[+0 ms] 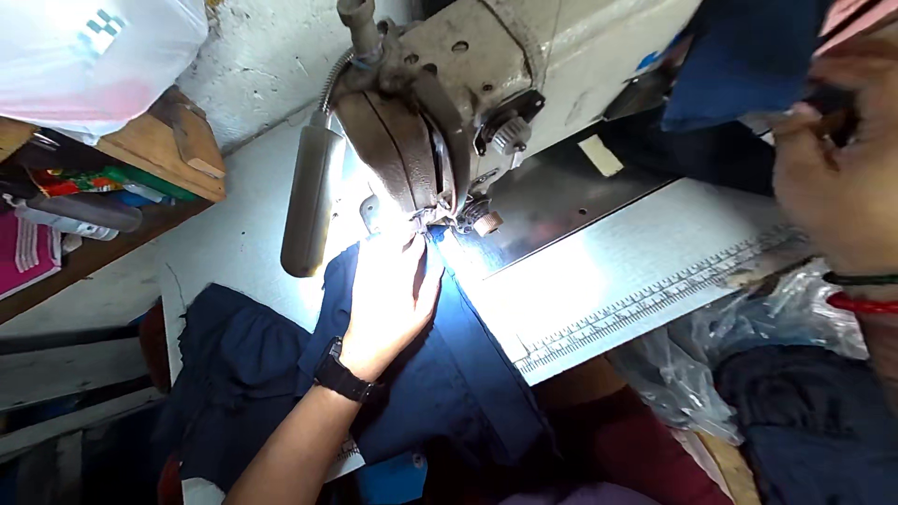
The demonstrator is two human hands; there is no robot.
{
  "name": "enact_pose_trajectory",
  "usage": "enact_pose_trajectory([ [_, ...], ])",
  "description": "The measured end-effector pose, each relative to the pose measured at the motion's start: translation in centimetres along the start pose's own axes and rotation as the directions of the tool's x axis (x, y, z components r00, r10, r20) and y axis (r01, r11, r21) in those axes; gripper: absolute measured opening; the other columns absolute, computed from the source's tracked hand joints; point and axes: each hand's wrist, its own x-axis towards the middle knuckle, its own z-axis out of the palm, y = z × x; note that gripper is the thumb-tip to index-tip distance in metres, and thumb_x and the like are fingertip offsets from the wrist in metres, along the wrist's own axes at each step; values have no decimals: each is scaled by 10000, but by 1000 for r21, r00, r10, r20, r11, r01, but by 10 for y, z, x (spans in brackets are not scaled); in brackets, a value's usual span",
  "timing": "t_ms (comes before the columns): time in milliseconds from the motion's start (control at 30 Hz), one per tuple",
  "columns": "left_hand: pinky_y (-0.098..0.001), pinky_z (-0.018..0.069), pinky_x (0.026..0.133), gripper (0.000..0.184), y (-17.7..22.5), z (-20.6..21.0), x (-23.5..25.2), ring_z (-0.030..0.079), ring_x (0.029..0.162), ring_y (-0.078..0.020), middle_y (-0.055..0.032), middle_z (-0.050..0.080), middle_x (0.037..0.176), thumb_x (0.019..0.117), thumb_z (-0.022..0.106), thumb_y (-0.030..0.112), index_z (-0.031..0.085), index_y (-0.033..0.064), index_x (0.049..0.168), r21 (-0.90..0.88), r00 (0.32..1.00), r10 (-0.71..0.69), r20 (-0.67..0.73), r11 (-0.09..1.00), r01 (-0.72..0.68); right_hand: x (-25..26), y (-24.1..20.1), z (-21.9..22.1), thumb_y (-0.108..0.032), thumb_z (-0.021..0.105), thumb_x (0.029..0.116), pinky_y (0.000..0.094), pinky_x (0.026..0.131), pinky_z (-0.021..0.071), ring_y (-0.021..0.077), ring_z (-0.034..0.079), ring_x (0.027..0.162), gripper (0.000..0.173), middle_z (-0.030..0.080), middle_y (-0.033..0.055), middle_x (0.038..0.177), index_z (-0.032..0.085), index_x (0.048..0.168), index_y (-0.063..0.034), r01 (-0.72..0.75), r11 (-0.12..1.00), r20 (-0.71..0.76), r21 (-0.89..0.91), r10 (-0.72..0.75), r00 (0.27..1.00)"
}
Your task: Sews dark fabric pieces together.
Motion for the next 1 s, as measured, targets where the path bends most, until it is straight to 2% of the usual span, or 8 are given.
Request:
enact_pose_trajectory([
  [200,-447,389,1140,428,1,-2,1,512,1339,-253,-105,613,1376,1015,555,383,709,82,1277,-10,1000,-20,-1,1000,20,-4,-12,8,-380,525,1074,515,900,512,398,612,1092,470,492,286,1449,584,1347,-2,27,999,-62,17,-26,998],
  [333,-446,411,1117,425,-1,-2,3,532,1317,-252,-100,624,1367,1008,566,392,714,104,1283,8,999,-27,-17,1000,28,-4,-12,6,-386,542,1061,565,1050,436,437,537,1282,455,520,268,1432,609,1329,-25,71,997,-50,15,-70,996],
  [500,-456,407,1123,404,2,-2,0,515,1336,-269,-117,604,1385,1004,583,383,726,107,1262,0,1000,-18,-18,1000,18,5,-22,5,-409,563,1019,692,904,448,524,590,1170,468,604,313,1294,661,1244,-11,56,998,16,-21,-55,998],
  [600,-460,407,1117,396,3,-1,1,519,1329,-270,-123,608,1375,1004,581,381,732,110,1250,0,999,-21,-26,1000,21,8,-18,3,-291,538,1056,574,1013,471,447,561,1275,400,535,283,1434,607,1358,-39,98,995,-75,31,-96,993],
  [700,-455,392,1122,404,1,0,1,507,1339,-274,-128,591,1401,1024,550,361,706,113,1303,15,1000,-14,-11,1000,14,-2,-17,4,-266,547,1059,473,938,530,424,593,1177,467,438,351,1477,519,1453,-16,189,981,-167,34,-181,969],
  [767,-470,372,1143,419,1,-4,-2,474,1376,-291,-143,553,1455,1040,524,337,669,104,1357,-9,1000,-1,26,1000,1,-31,-44,-6,-231,556,1054,465,888,532,397,604,1084,443,478,334,1382,491,1417,14,283,959,-142,27,-276,951],
  [833,-530,311,1191,417,11,-15,-14,410,1442,-325,-177,496,1514,1046,522,305,647,79,1374,-42,998,12,63,999,-10,-66,-95,-15,-180,569,1007,412,686,535,312,627,845,330,625,265,1118,567,1265,26,412,898,-88,155,-403,911],
  [1000,-584,279,1232,332,53,-34,-70,461,1438,-287,-132,586,1454,1019,587,229,701,81,1294,-200,990,95,104,977,-73,-176,-159,-13,-303,594,1044,255,790,578,107,702,895,248,741,44,983,681,1172,-110,210,745,228,633,-439,869],
])
